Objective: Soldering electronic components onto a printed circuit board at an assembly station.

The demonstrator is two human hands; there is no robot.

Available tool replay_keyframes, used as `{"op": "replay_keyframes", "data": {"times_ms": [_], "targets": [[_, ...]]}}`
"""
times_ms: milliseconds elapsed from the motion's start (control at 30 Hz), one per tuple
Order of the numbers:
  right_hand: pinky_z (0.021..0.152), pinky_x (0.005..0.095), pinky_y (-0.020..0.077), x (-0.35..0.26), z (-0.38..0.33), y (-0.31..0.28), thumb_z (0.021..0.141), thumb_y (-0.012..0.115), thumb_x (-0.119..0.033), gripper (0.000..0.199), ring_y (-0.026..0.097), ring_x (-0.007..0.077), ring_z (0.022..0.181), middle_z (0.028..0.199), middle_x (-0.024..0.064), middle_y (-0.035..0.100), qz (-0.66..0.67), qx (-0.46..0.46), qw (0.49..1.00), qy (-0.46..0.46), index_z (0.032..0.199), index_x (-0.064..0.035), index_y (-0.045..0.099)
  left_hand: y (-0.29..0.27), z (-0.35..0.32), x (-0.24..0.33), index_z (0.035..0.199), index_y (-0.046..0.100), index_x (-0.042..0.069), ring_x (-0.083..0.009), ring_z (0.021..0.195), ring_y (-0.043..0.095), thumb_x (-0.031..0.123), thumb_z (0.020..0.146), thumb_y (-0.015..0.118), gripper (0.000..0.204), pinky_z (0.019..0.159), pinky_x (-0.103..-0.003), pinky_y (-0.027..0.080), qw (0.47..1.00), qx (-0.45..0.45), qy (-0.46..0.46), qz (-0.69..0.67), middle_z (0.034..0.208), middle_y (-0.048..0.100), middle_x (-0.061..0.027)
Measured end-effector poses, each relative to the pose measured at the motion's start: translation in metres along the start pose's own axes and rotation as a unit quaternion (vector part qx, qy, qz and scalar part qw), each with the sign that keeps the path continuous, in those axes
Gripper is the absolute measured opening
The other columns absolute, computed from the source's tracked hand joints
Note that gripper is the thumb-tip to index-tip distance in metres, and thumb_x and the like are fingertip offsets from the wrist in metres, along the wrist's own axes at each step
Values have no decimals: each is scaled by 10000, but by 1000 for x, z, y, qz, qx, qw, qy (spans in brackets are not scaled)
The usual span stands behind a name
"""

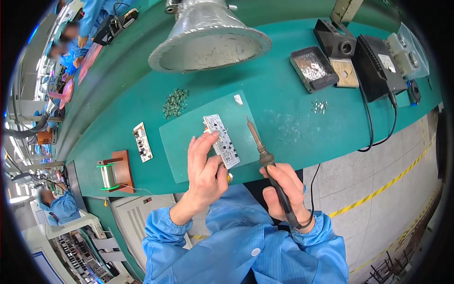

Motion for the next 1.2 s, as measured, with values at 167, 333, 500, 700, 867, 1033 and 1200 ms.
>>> {"op": "replay_keyframes", "data": {"times_ms": [167, 333, 500, 700, 867, 1033, 1200], "targets": [[582, 337, 491, -3, -17, -4, 854, 647, -93, 282, 608, 232, 658, 780, 154, 630, 66, 39, 997, 17, 1098, 43, 609, 1, -7, -2, 770, 572, -14, -436, 1239, 513, -81, 607, 627, 185, 1040, -635, 349, 1000, -5, 18, 24, 1328, 530, -229], [545, 319, 476, 6, -30, -5, 863, 633, -96, 228, 595, 206, 581, 671, 110, 613, 117, 41, 990, 64, 1049, 35, 619, 0, -7, -1, 840, 619, -31, -450, 1264, 475, -84, 685, 680, 175, 1082, -584, 325, 999, -22, 20, 24, 1338, 502, -253], [516, 319, 482, 10, -32, -5, 877, 629, -134, 244, 610, 205, 555, 663, 118, 638, 153, 46, 984, 77, 1054, 34, 624, 0, -6, -2, 828, 612, -28, -447, 1264, 473, -83, 691, 684, 165, 1081, -590, 322, 999, -26, 21, 26, 1334, 499, -258], [528, 323, 502, 14, -33, -2, 885, 627, -161, 260, 630, 210, 560, 673, 134, 664, 169, 41, 980, 95, 1059, 32, 624, -1, -6, -1, 825, 609, -27, -445, 1264, 472, -81, 691, 689, 166, 1081, -589, 325, 999, -25, 20, 32, 1333, 500, -259], [530, 324, 513, 16, -34, 1, 887, 635, -179, 271, 642, 214, 564, 676, 142, 670, 175, 39, 977, 113, 1061, 28, 629, 0, -6, -2, 826, 609, -28, -447, 1263, 472, -79, 686, 689, 169, 1081, -592, 324, 999, -21, 19, 25, 1328, 504, -263], [523, 311, 516, 16, -37, 2, 896, 639, -209, 287, 649, 208, 566, 682, 149, 673, 182, 38, 973, 135, 1060, 27, 634, 1, -7, -2, 820, 605, -33, -456, 1253, 479, -76, 671, 681, 173, 1075, -601, 332, 999, -19, 20, 21, 1319, 512, -269], [506, 302, 516, 17, -38, 3, 911, 644, -267, 327, 653, 202, 568, 669, 149, 667, 193, 61, 964, 173, 1062, 23, 633, 0, -6, -2, 813, 607, -30, -463, 1249, 483, -72, 659, 673, 173, 1075, -607, 333, 999, -17, 21, 26, 1320, 514, -270]]}}
Point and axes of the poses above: each hand's wrist, its own z-axis towards the middle knuckle, its own y-axis out of the palm, x = y × z, the point moved 5 cm from there along z, towards the middle knuckle
